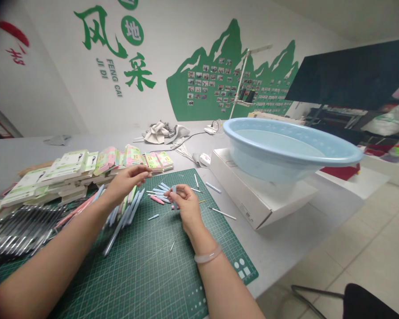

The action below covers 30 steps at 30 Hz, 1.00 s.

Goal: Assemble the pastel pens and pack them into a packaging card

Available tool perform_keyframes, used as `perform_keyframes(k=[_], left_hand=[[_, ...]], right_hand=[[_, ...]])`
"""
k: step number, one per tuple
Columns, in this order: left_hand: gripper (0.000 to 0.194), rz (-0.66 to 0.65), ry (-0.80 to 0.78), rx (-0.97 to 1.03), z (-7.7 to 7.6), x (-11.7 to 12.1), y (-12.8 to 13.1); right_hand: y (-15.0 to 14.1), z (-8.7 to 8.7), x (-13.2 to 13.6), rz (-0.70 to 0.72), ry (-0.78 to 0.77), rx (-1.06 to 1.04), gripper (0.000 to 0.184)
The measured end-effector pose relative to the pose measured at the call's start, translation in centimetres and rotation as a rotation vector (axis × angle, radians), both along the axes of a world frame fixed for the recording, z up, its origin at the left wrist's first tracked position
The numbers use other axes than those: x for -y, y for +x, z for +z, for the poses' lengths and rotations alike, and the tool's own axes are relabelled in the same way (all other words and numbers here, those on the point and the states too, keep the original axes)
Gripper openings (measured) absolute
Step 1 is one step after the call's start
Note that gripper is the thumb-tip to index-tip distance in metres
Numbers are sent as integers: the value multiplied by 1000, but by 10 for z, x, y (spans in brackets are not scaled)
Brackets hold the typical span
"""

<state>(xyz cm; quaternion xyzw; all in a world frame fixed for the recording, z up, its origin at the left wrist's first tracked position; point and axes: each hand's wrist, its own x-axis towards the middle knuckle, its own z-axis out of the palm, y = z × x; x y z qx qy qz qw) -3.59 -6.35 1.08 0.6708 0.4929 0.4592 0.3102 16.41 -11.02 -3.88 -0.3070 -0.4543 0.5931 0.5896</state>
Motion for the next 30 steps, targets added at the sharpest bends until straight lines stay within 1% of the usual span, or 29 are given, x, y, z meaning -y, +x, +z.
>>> perform_keyframes(k=[1,3,4,6,9,12,15,17,19,22,24,28,30], left_hand=[[23,-4,25,-199,2,-12,-5],[14,-65,15,-574,0,-34,-11],[12,-89,8,-702,-3,-43,-11],[9,-121,-2,-791,-11,-56,-5],[10,-146,9,-803,-24,-69,15],[13,-147,29,-812,-32,-83,39],[12,-83,45,-823,-37,-101,58],[11,-36,59,-828,-40,-114,65],[12,-37,82,-830,-42,-125,70],[18,-124,124,-838,-43,-134,78],[19,-216,149,-844,-41,-132,87],[14,-455,172,-855,-39,-113,109],[9,-530,181,-866,-40,-101,115]], right_hand=[[5,0,-4,-67,16,-1,23],[14,-1,-11,-176,54,-13,20],[18,-2,-15,-217,50,-24,20],[25,-4,-21,-282,24,-36,22],[35,-7,-29,-399,-1,-46,24],[42,-11,-34,-508,-25,-64,28],[45,-12,-36,-530,-44,-83,29],[46,-12,-37,-526,-48,-91,29],[46,-10,-36,-530,-51,-93,28],[48,-7,-36,-534,-56,-95,27],[49,-6,-35,-535,-54,-99,26],[50,-5,-35,-539,-38,-98,27],[51,-5,-35,-549,-43,-113,27]])
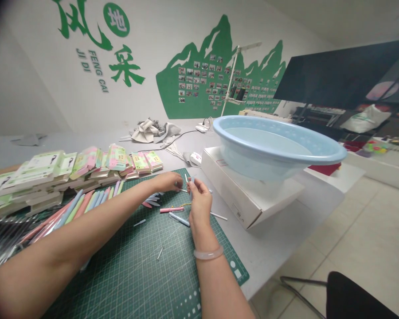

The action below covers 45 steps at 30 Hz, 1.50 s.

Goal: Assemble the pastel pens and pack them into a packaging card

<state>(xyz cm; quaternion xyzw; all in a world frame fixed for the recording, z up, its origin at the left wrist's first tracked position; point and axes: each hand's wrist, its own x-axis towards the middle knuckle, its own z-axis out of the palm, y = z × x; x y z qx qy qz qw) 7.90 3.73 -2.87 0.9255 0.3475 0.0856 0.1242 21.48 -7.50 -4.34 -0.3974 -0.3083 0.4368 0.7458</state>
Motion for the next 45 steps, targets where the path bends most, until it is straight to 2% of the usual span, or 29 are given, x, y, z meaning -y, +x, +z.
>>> perform_keyframes(k=[4,7,9,12,14,16,23,28,32,35,39,43,45], left_hand=[[6,-24,0,-55,7,18,-12],[8,47,9,17,27,29,-34],[18,127,-83,290,44,41,-45],[27,107,-347,734,67,64,-48],[19,84,-429,909,77,79,-44],[14,81,-433,983,82,90,-39],[18,143,-331,868,74,99,-35],[15,163,-168,661,71,104,-39],[24,164,-204,631,79,105,-45],[27,224,-188,657,84,104,-47],[24,247,-166,674,82,106,-44],[23,287,-258,689,79,111,-41],[28,247,-336,684,78,107,-42]], right_hand=[[1,-1,-1,-28,2,-53,28],[-1,-1,0,6,17,-33,26],[-6,0,2,46,44,8,24],[-16,3,8,117,73,84,22],[-22,5,14,170,67,129,21],[-26,7,18,222,61,160,21],[-33,7,24,316,130,179,19],[-34,4,23,407,157,130,15],[-36,6,26,453,156,96,15],[-38,8,28,491,168,109,17],[-40,10,31,515,148,126,18],[-42,10,32,530,133,118,18],[-40,11,32,539,126,99,18]])
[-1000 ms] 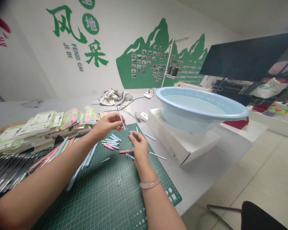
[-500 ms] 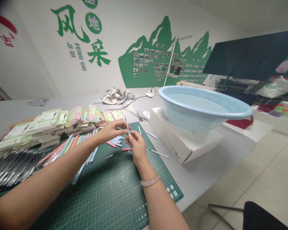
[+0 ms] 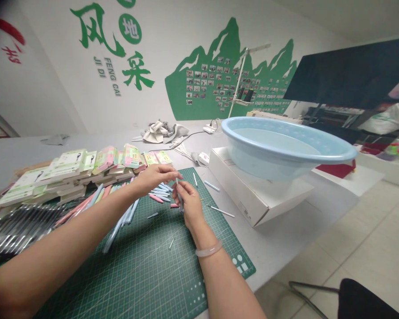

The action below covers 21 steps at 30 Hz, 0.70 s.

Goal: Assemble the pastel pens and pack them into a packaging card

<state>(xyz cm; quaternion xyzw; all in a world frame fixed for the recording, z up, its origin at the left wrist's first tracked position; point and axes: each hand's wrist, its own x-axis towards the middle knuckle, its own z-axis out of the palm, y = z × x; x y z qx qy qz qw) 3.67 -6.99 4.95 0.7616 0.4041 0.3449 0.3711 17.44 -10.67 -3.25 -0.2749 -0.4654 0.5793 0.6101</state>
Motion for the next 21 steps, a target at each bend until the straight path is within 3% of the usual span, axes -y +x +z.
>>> perform_keyframes(k=[3,5,7,11,15,21], left_hand=[[41,-108,-11,-6,-4,-24,-8],[45,-15,77,-148,-12,-52,-13],[34,98,155,-407,-25,-82,-16],[12,134,209,-560,-58,-126,-8],[16,82,271,-619,-79,-135,15],[27,-163,364,-613,-85,-124,54]], right_hand=[[8,2,-4,-38,-19,-33,20],[16,4,-8,-120,-21,-66,20],[24,6,-11,-203,-19,-92,19],[35,7,-16,-294,-25,-102,18],[45,9,-19,-380,-30,-147,18],[58,15,-18,-497,23,-168,17]])
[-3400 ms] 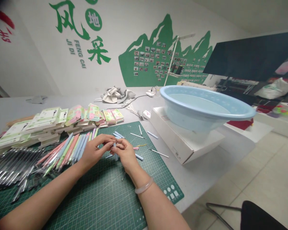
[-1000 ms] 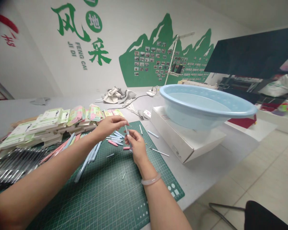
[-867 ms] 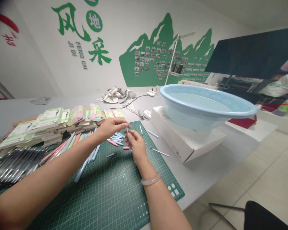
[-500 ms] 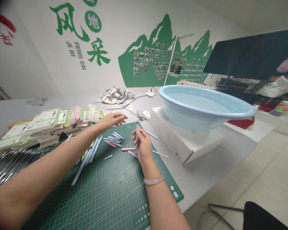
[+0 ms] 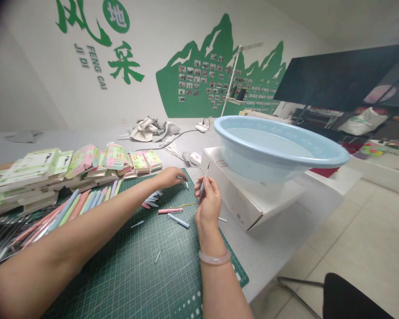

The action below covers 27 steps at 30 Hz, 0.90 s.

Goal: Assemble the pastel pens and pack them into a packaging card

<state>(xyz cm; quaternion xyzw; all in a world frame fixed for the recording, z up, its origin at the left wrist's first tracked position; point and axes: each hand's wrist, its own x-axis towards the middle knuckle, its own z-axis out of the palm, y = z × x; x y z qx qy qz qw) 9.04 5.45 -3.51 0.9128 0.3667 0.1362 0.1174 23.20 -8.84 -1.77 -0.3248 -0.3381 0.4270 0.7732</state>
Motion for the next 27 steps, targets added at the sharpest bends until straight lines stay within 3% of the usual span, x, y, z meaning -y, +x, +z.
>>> perform_keyframes(k=[5,8,15,21,27], left_hand=[[56,-87,-9,-46,-12,2,4],[61,-100,-39,-83,-15,0,-8],[33,46,22,-83,-2,-5,-14],[14,212,57,-125,-8,-9,-16],[16,163,-49,-182,-6,-18,-47]], right_hand=[[2,-1,-1,-54,-28,0,20],[1,-2,-2,-53,-37,1,21],[-2,-4,-2,-51,-58,27,22],[-3,-6,-2,-38,-53,17,22],[-4,-5,-1,-29,-69,20,22]])
